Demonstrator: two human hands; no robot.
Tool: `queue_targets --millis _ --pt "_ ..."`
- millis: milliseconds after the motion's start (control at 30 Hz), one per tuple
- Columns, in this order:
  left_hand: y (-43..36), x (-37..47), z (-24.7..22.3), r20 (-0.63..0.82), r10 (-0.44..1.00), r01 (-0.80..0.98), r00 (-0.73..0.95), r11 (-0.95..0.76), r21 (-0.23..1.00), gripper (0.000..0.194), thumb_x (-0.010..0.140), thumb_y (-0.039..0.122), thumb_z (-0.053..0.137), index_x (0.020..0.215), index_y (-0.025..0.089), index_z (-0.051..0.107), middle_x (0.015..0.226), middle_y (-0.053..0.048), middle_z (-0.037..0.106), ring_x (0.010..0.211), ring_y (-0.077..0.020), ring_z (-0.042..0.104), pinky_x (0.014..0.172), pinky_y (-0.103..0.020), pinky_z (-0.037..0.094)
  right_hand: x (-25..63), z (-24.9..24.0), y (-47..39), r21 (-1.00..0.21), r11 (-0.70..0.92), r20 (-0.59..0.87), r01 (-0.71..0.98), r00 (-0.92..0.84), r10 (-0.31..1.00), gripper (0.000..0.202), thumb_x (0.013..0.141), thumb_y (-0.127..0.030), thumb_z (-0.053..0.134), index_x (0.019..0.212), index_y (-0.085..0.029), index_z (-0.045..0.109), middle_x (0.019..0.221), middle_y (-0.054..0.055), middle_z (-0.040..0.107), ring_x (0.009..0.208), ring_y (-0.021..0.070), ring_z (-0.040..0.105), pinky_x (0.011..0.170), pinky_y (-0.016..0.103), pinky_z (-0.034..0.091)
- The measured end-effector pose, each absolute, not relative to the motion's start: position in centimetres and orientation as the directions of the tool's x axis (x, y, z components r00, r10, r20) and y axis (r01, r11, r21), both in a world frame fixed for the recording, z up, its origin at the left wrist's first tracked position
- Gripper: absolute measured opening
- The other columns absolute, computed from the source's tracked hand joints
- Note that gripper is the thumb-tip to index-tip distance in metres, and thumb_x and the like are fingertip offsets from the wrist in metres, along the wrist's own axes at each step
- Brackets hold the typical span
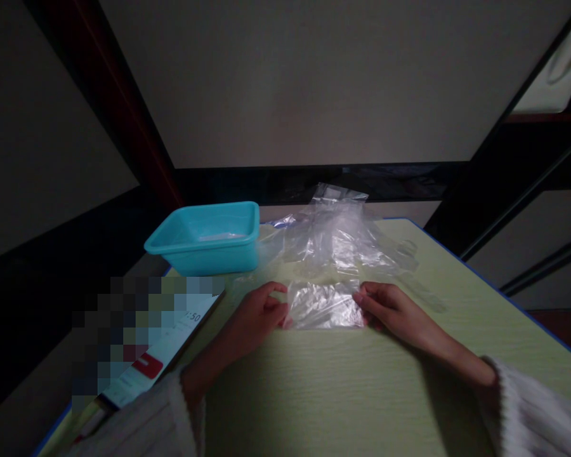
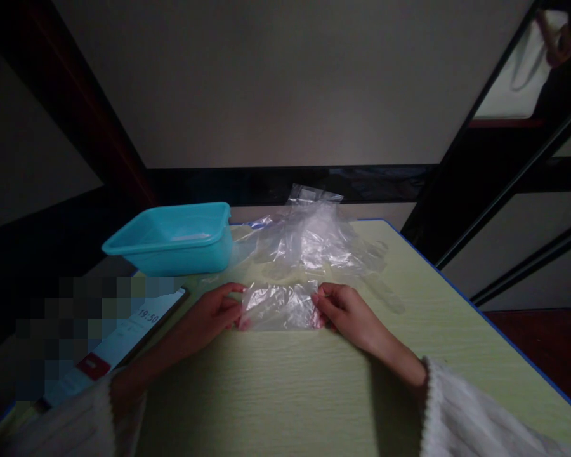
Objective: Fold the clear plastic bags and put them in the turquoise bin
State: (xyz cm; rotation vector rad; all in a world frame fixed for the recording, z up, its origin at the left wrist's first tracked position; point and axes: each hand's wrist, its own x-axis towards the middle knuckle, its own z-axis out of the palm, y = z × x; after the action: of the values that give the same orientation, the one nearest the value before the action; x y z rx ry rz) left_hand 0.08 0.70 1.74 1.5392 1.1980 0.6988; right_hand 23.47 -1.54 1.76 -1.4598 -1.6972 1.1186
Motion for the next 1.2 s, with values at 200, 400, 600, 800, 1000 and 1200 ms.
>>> queue_targets --millis 200,400,600,800,1000,1200 --pt "0.4 0.1 1.7 -0.156 0.94 0.345 0.305 0.043 0.938 0.042 0.061 0.021 0.057 0.101 0.015 0.045 0.058 0.005 0.06 0.058 -0.0138 0.058 0.056 -0.024 0.042 23.2 1.5 -1.2 -0.873 0.011 -0.054 0.487 -0.119 0.991 0.038 0.072 -0.055 0.049 0.056 -0.021 0.045 0.043 -0.002 0.048 0.036 0.0088 0.04 0.037 0.022 0.028" --pt "0.7 0.0 0.8 -0.076 0.956 0.299 0.284 -0.013 0.954 0.036 0.068 0.02 0.046 0.103 0.015 0.041 0.055 0.007 0.056 0.052 -0.0123 0.056 0.055 -0.025 0.042 23.1 1.0 -1.2 -0.877 0.008 -0.028 0.481 -0.066 0.997 0.021 0.072 -0.04 0.048 0.068 -0.02 0.046 0.045 -0.001 0.055 0.036 0.0103 0.044 0.037 0.022 0.031" --pt "0.5 0.3 0.6 -0.071 0.972 0.286 0.223 0.004 0.958 0.039 0.07 0.023 0.049 0.107 0.018 0.037 0.068 0.008 0.053 0.049 -0.0101 0.057 0.05 -0.023 0.042 22.8 0.9 -1.5 -0.888 0.052 0.057 0.457 -0.004 0.998 0.026 0.071 -0.037 0.05 0.086 -0.022 0.035 0.043 -0.006 0.053 0.033 0.0116 0.044 0.034 0.021 0.029" --pt "0.2 0.5 0.8 -0.05 0.979 0.344 0.197 -0.021 0.939 0.057 0.059 0.012 0.058 0.112 0.019 0.036 0.069 0.009 0.05 0.048 -0.0077 0.054 0.045 -0.019 0.037 22.6 0.5 -1.5 -0.821 0.15 0.173 0.551 -0.01 0.985 0.024 0.074 -0.033 0.046 0.091 -0.021 0.036 0.046 -0.006 0.053 0.037 0.0135 0.048 0.035 0.022 0.03" --pt "0.3 0.5 0.4 -0.031 0.979 0.349 0.204 -0.043 0.936 0.059 0.06 0.007 0.056 0.114 0.019 0.035 0.068 0.01 0.05 0.048 -0.0068 0.053 0.046 -0.017 0.037 22.9 0.1 -1.4 -0.766 0.216 0.253 0.605 -0.025 0.967 0.02 0.079 -0.032 0.046 0.094 -0.02 0.04 0.052 -0.005 0.054 0.04 0.0136 0.049 0.039 0.024 0.035" --pt "0.3 0.5 0.3 -0.032 0.98 0.343 0.196 -0.038 0.938 0.06 0.061 0.009 0.057 0.116 0.019 0.035 0.067 0.01 0.05 0.048 -0.0069 0.052 0.046 -0.018 0.037 24.0 1.3 -2.2 -0.474 0.475 0.459 0.741 -0.252 0.852 0.018 0.087 -0.02 0.039 0.085 -0.017 0.057 0.078 0.007 0.063 0.066 0.0176 0.061 0.059 0.031 0.051"
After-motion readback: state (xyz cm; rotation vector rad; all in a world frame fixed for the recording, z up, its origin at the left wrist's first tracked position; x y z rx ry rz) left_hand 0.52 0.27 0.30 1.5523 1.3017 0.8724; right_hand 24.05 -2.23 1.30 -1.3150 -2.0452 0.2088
